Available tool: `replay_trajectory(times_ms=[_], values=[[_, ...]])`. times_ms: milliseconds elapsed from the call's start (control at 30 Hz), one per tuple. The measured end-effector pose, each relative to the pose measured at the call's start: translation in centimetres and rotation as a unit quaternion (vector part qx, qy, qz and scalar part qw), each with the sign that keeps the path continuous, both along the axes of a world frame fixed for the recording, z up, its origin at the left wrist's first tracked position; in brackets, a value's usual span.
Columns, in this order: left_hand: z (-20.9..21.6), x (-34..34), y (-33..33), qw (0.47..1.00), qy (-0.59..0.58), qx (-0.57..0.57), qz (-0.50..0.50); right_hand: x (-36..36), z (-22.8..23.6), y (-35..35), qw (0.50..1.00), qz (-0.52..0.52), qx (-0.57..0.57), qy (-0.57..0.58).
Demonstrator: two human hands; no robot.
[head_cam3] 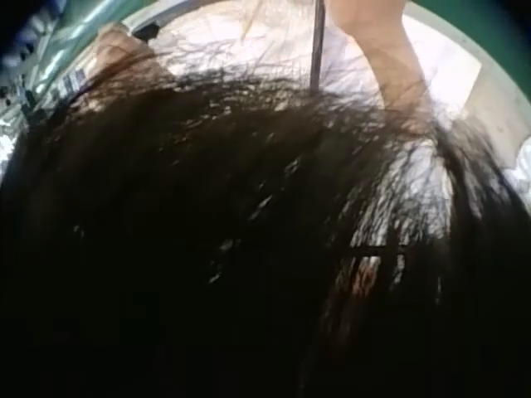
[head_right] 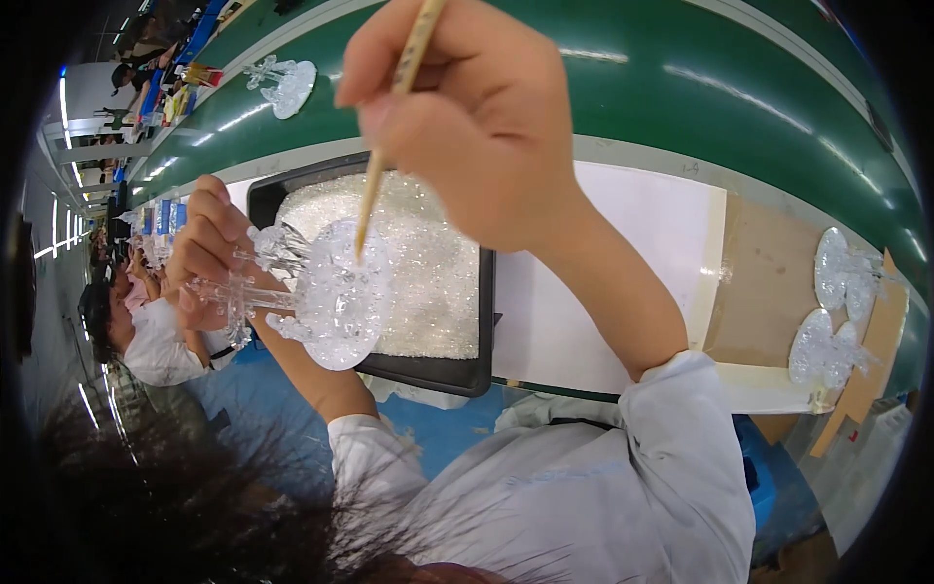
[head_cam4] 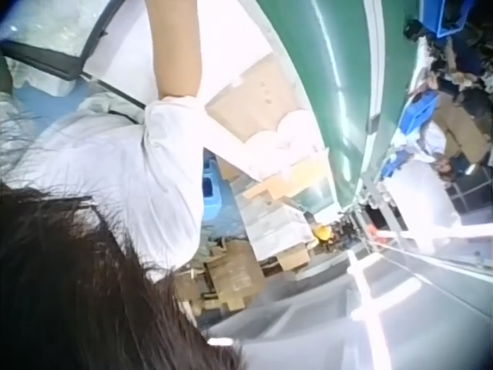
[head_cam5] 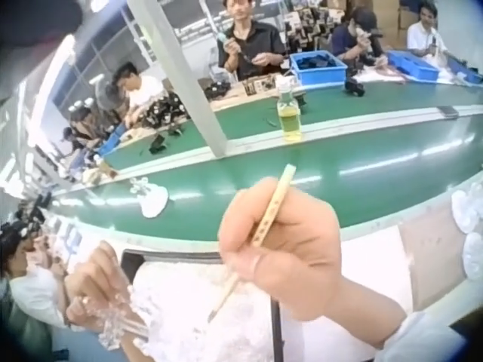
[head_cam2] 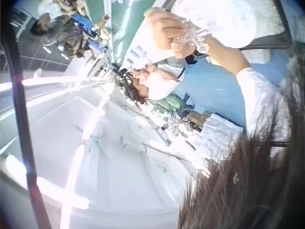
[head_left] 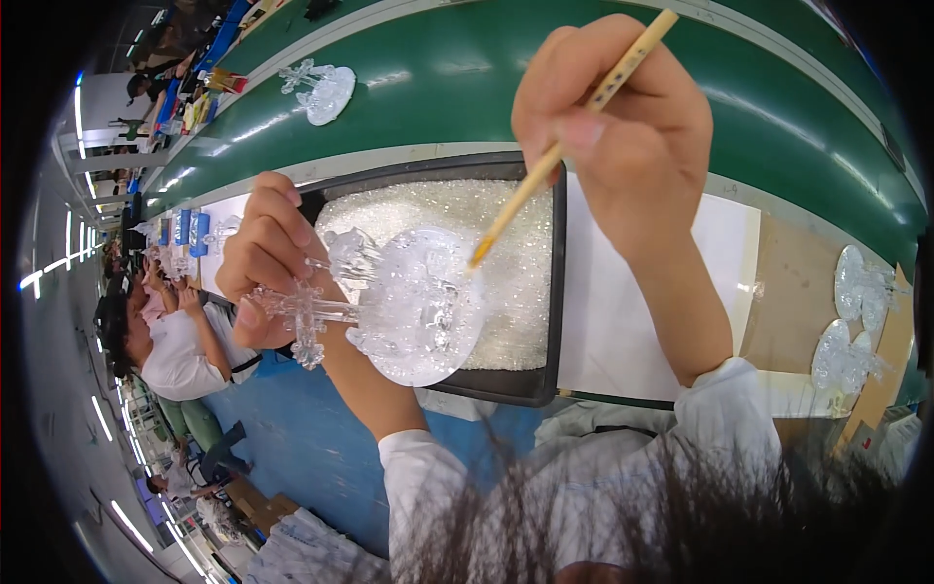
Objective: Applying adhesive to a decorative light component with a brush and dipping it into a tray of clear beads.
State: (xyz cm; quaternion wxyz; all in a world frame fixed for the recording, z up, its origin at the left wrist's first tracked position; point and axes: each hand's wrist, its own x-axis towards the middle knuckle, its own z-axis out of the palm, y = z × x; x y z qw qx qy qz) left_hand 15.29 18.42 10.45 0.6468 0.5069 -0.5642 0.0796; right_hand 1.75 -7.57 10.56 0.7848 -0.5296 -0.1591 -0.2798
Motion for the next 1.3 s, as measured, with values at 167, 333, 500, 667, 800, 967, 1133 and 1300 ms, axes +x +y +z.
replay_trajectory(times_ms=[167,333,500,667,800,967,1133,1300], values=[[0.4,-0.4,-0.3,1.0,0.0,-0.012,-0.003,2.2,-1.0,0.1,0.995,0.052,0.056,-0.068],[0.1,-0.5,-0.7,1.0,0.0,-0.03,0.006,2.1,-1.8,1.5,0.994,0.08,-0.019,0.073],[0.4,-0.6,-0.4,0.999,0.002,-0.044,-0.01,3.7,-3.4,3.4,0.998,0.049,-0.018,0.018],[0.6,-1.0,-0.4,0.998,-0.004,-0.057,-0.012,3.3,-2.4,3.6,0.998,0.02,-0.03,0.051],[0.0,-1.2,-2.0,0.996,-0.008,-0.089,-0.028,3.2,-2.9,3.0,0.962,0.024,-0.256,0.096],[0.7,-1.8,-1.1,0.99,-0.002,-0.132,-0.048,3.3,-2.8,4.3,0.95,0.065,-0.297,0.066],[1.1,-2.5,-0.7,0.99,0.008,-0.139,-0.033,2.7,-1.9,4.0,0.886,0.217,-0.348,0.218],[0.7,-2.4,-1.6,0.988,-0.008,-0.146,-0.041,2.8,-2.8,3.4,0.88,0.28,-0.283,0.257]])
